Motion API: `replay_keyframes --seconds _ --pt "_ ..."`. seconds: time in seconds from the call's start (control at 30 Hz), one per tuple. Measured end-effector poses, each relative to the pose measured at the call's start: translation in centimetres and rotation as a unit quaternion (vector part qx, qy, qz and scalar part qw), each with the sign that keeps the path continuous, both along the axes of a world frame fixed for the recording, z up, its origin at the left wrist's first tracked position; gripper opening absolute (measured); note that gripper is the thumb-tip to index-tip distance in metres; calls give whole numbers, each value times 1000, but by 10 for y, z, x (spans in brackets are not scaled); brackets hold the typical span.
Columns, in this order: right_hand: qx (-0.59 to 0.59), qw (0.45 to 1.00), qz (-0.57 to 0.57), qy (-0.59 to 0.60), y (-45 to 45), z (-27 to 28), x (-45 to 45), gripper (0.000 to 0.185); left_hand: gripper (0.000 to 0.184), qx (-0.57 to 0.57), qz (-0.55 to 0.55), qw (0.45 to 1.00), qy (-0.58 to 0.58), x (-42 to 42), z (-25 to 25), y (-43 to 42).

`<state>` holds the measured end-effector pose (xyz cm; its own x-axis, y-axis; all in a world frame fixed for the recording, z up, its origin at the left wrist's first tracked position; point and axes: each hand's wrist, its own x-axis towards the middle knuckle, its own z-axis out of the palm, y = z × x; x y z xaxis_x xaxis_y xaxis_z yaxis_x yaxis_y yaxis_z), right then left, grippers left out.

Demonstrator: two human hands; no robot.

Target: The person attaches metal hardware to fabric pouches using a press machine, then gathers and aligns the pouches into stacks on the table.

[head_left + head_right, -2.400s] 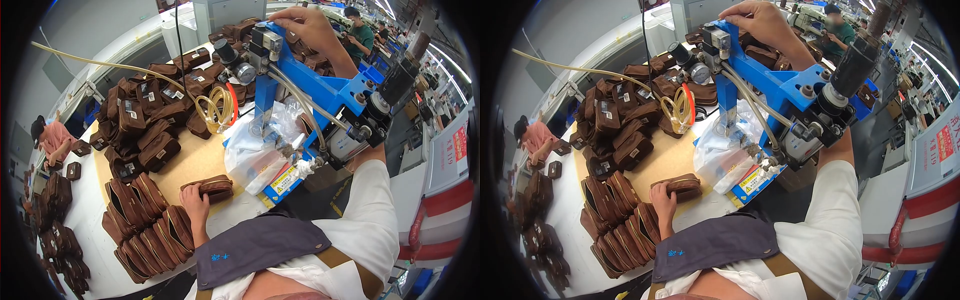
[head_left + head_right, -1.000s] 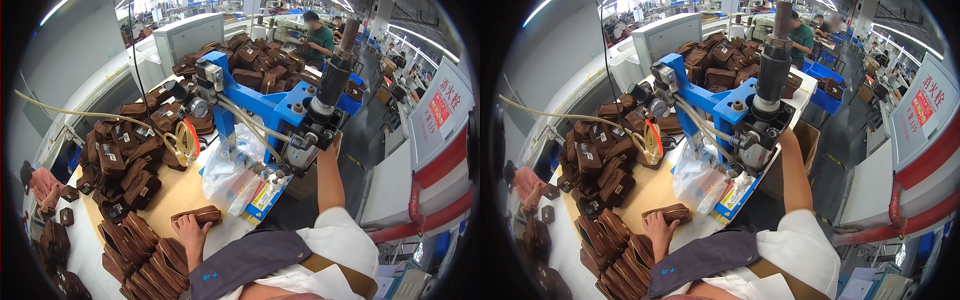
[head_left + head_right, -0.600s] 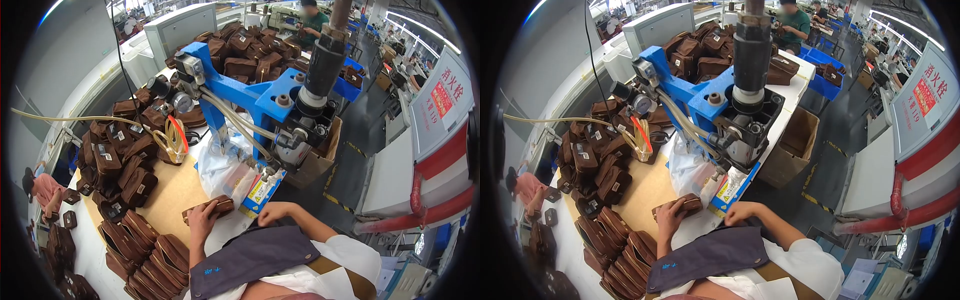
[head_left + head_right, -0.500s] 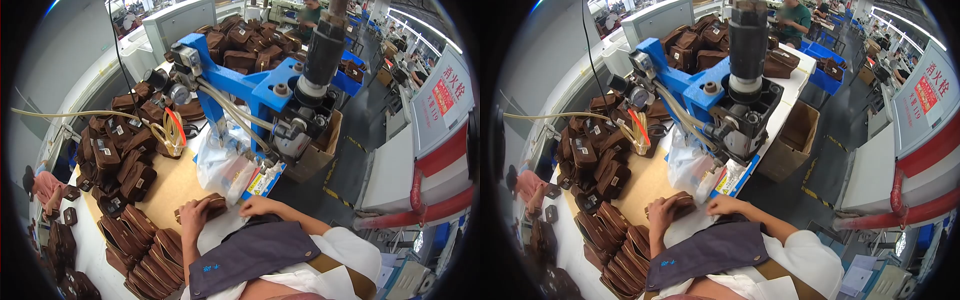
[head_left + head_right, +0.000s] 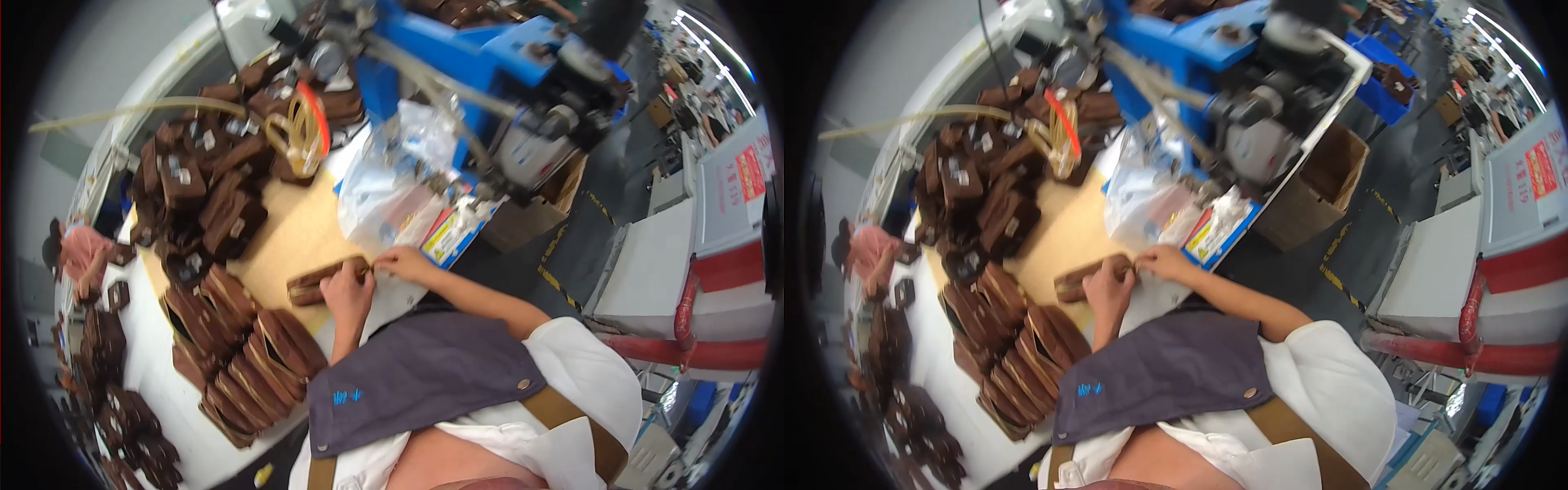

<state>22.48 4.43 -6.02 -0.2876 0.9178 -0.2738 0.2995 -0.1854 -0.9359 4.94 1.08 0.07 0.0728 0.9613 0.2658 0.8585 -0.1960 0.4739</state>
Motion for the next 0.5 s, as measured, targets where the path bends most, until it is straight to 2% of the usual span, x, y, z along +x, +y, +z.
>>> replay_keyframes --seconds 0.1,0.2,0.43,0.5 --pt "-49 997 -10 54 -1 13 2 24 10 -5 -14 998 -58 -5 -10 6" --pt "-45 997 -3 67 -4 23 -3 22 7 -32 1 989 -142 -7 -5 7" --pt "-57 996 -45 61 -9 26 -11 18 17 -166 21 972 -165 -12 8 9" --pt "-63 995 -48 60 -10 26 -10 17 21 -146 -33 979 -139 -16 13 8"
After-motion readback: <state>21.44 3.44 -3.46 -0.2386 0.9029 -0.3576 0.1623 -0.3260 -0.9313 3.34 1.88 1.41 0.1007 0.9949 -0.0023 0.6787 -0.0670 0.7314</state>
